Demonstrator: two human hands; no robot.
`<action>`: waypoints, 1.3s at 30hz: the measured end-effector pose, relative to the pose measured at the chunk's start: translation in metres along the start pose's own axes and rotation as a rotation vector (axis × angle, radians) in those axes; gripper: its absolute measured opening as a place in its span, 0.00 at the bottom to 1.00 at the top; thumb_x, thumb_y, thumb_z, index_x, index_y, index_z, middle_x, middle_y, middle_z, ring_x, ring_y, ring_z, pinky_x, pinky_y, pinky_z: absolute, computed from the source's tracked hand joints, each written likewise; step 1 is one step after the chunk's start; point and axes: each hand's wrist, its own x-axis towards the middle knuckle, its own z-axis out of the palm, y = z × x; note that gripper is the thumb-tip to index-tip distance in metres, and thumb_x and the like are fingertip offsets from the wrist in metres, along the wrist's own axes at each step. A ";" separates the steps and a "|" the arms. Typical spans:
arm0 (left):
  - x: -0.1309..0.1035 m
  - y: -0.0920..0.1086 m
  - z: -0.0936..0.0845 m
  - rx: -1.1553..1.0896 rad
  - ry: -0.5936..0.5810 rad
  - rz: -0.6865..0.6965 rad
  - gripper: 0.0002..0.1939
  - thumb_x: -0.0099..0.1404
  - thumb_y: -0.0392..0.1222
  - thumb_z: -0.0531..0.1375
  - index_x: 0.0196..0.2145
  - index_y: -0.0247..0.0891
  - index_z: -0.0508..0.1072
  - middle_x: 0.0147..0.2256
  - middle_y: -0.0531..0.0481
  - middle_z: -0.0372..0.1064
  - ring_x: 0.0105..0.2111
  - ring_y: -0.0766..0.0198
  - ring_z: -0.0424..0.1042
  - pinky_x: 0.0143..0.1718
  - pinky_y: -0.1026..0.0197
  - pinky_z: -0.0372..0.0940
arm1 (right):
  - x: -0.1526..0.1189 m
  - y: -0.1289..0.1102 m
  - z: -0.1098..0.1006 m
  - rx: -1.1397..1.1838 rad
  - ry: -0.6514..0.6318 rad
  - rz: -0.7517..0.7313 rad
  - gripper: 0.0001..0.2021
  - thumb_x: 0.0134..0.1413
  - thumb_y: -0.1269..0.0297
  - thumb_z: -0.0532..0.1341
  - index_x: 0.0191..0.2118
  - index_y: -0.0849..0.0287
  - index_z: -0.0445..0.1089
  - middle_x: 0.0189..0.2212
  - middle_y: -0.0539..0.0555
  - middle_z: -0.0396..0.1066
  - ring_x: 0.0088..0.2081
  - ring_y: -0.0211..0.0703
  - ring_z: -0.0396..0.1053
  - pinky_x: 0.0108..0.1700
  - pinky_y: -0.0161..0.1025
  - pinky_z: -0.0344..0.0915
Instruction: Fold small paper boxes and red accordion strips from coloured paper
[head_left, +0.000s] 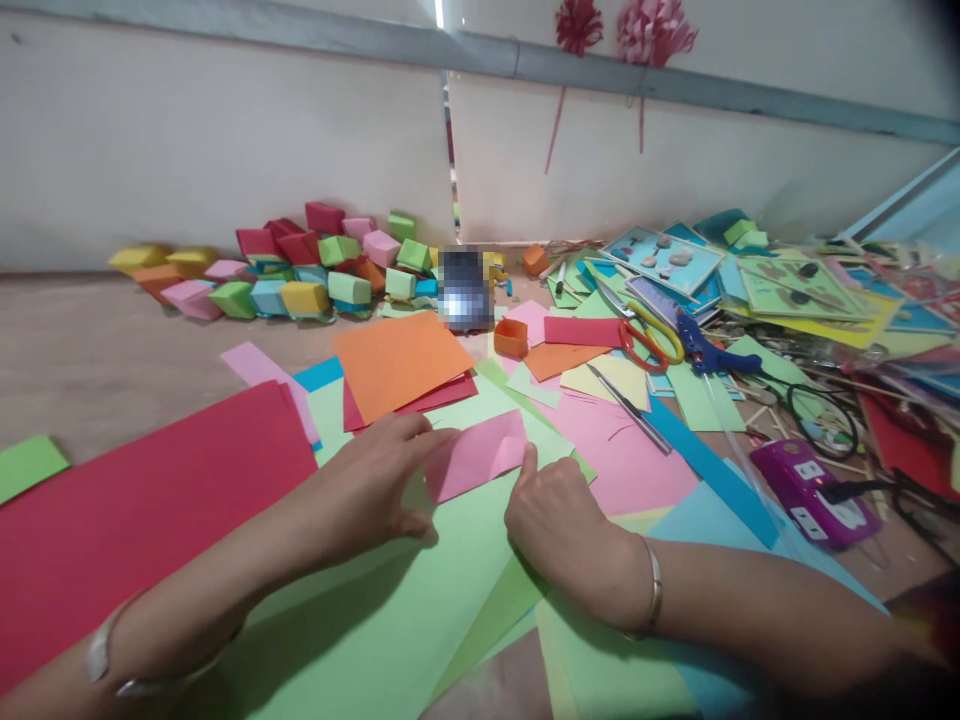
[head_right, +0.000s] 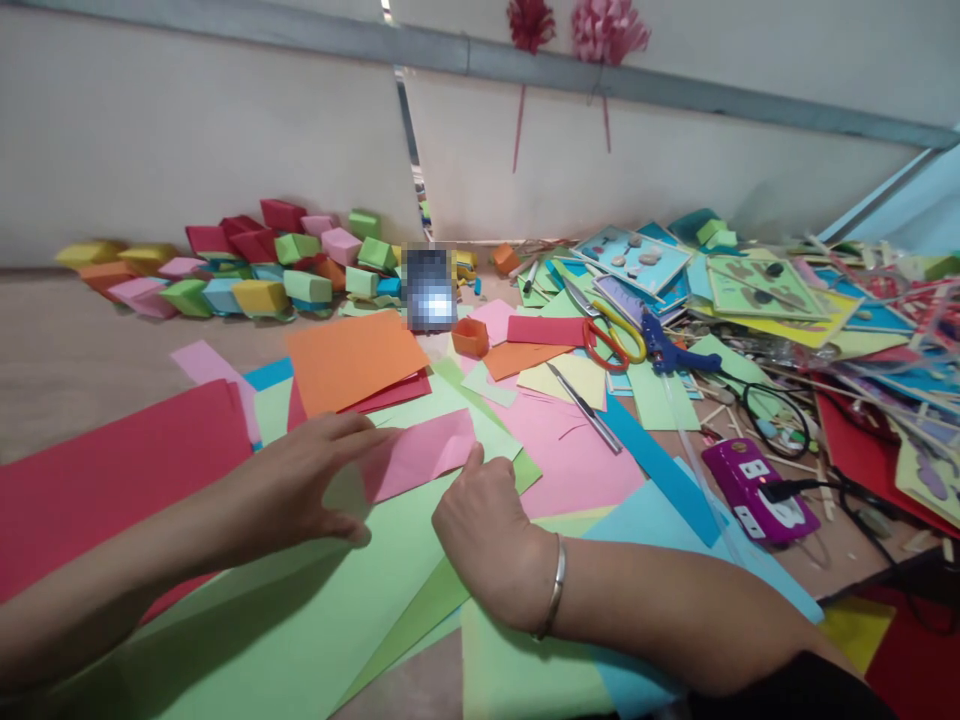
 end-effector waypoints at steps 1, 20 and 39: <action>-0.001 0.000 0.002 -0.010 0.048 0.034 0.41 0.43 0.47 0.75 0.55 0.40 0.71 0.46 0.41 0.71 0.46 0.46 0.71 0.40 0.53 0.68 | 0.000 0.000 0.001 0.006 -0.001 0.000 0.26 0.49 0.88 0.51 0.54 0.75 0.72 0.19 0.62 0.71 0.22 0.40 0.63 0.24 0.36 0.51; 0.005 -0.003 0.010 0.086 0.212 0.021 0.23 0.49 0.20 0.48 0.31 0.38 0.78 0.40 0.45 0.78 0.35 0.58 0.76 0.32 0.62 0.67 | 0.024 0.041 0.003 0.093 0.633 -0.175 0.13 0.58 0.80 0.55 0.28 0.62 0.71 0.28 0.54 0.70 0.30 0.41 0.58 0.30 0.40 0.48; 0.005 0.014 0.019 0.130 0.131 0.034 0.11 0.68 0.34 0.54 0.32 0.38 0.75 0.43 0.44 0.73 0.44 0.53 0.70 0.42 0.52 0.65 | 0.038 0.086 0.011 0.669 0.277 -0.467 0.02 0.57 0.74 0.62 0.35 0.62 0.72 0.39 0.53 0.69 0.38 0.37 0.68 0.42 0.34 0.64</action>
